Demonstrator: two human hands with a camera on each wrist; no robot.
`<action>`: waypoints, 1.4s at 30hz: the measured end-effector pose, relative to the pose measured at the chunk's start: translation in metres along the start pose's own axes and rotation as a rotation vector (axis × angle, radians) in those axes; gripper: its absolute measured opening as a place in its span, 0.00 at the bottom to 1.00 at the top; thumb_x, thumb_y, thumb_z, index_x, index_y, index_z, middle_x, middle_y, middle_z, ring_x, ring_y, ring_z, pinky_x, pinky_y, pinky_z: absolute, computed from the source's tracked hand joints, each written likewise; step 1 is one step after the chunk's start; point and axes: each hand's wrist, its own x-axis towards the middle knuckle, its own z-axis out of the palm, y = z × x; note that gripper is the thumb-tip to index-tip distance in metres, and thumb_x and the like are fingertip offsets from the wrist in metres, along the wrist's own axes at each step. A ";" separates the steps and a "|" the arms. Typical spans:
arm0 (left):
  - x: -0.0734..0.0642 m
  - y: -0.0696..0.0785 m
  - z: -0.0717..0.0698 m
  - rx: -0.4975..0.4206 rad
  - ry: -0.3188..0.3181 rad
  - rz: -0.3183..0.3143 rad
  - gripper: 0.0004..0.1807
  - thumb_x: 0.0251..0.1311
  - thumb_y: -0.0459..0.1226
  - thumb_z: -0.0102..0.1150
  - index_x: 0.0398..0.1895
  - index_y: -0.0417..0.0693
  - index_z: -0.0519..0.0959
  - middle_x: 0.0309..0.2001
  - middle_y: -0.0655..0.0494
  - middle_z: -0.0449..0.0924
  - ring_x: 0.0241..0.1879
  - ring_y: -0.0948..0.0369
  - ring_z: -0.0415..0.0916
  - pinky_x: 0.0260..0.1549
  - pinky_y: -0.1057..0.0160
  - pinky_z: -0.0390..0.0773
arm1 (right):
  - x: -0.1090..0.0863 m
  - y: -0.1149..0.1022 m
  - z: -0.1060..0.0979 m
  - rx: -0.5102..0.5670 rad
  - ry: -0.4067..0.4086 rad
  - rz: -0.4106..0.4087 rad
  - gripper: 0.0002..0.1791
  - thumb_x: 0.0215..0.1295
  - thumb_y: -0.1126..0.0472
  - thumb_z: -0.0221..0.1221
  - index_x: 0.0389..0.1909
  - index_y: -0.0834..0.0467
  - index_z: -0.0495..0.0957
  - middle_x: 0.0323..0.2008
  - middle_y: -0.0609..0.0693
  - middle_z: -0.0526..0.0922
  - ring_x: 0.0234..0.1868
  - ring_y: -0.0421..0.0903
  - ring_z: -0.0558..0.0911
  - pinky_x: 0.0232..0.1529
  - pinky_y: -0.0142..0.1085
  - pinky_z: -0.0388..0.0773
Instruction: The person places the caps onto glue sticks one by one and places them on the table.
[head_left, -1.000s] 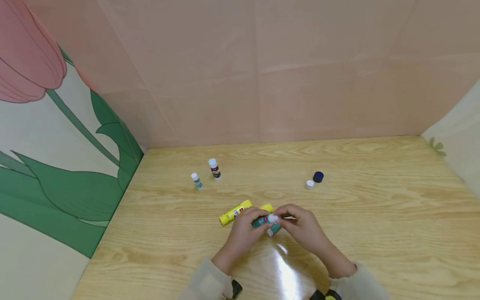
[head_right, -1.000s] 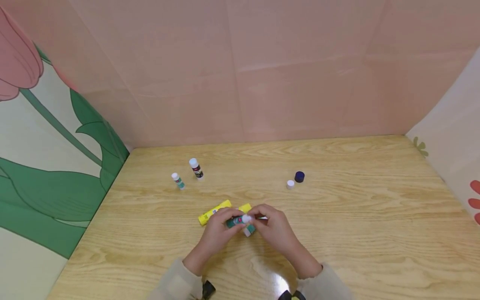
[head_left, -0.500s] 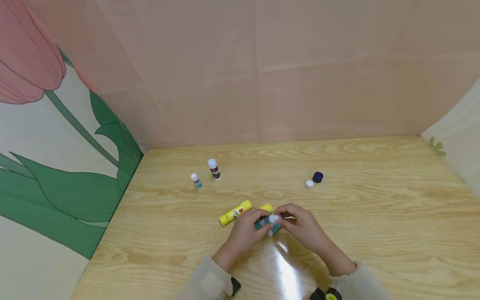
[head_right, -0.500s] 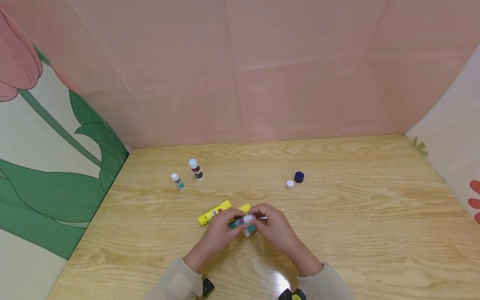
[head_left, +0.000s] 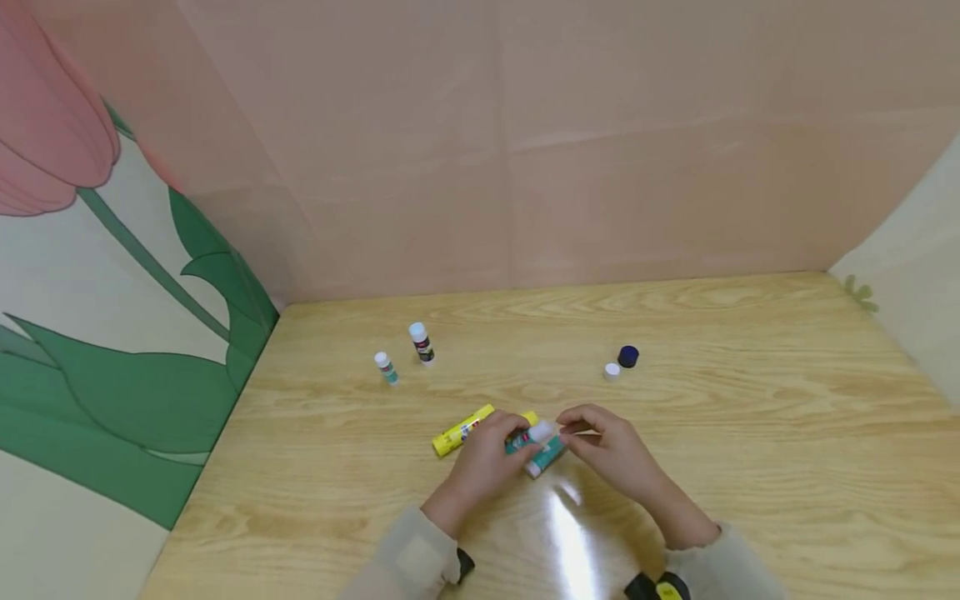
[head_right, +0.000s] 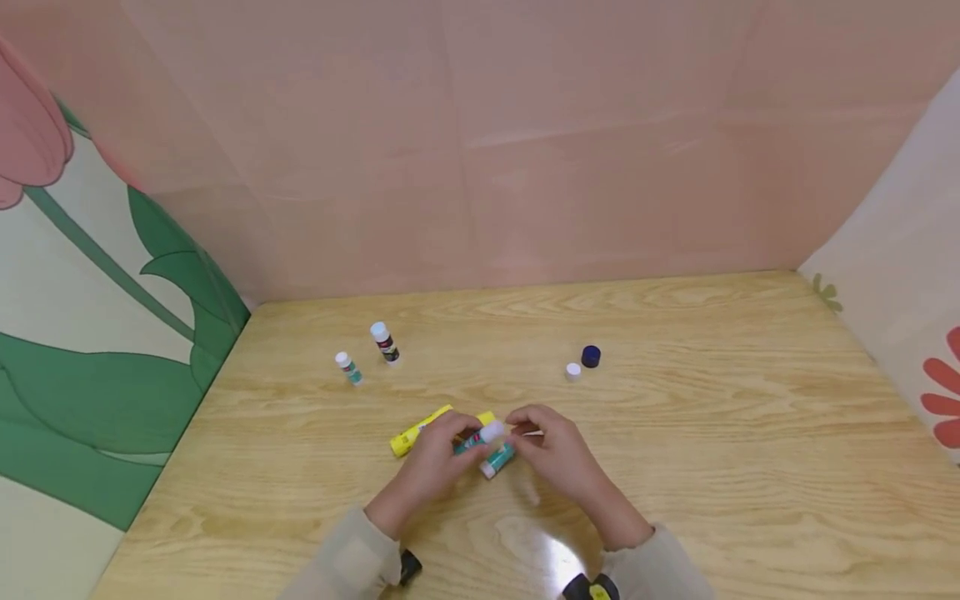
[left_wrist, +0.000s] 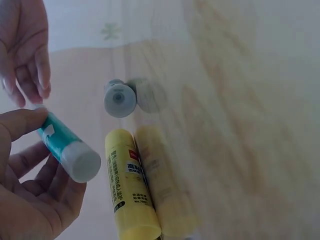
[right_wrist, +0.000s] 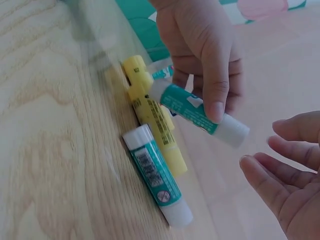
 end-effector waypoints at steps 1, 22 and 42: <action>0.001 0.000 -0.001 0.006 -0.005 -0.007 0.14 0.51 0.43 0.58 0.39 0.47 0.75 0.34 0.62 0.70 0.31 0.67 0.66 0.29 0.72 0.68 | 0.000 0.000 -0.001 -0.008 0.007 0.002 0.10 0.54 0.69 0.56 0.39 0.67 0.73 0.37 0.55 0.75 0.39 0.50 0.75 0.37 0.32 0.74; 0.025 0.000 0.005 0.232 -0.136 -0.054 0.13 0.51 0.46 0.57 0.33 0.47 0.75 0.24 0.62 0.65 0.22 0.66 0.61 0.19 0.72 0.63 | -0.002 0.008 -0.013 -0.056 0.070 0.029 0.08 0.55 0.67 0.56 0.37 0.63 0.74 0.36 0.53 0.77 0.37 0.46 0.75 0.35 0.34 0.75; 0.035 0.000 0.010 0.324 -0.180 -0.067 0.11 0.50 0.45 0.58 0.30 0.47 0.74 0.21 0.62 0.63 0.20 0.65 0.61 0.17 0.71 0.61 | 0.000 0.018 -0.027 -0.118 0.073 0.050 0.08 0.56 0.69 0.55 0.37 0.66 0.73 0.36 0.55 0.76 0.37 0.49 0.75 0.36 0.35 0.75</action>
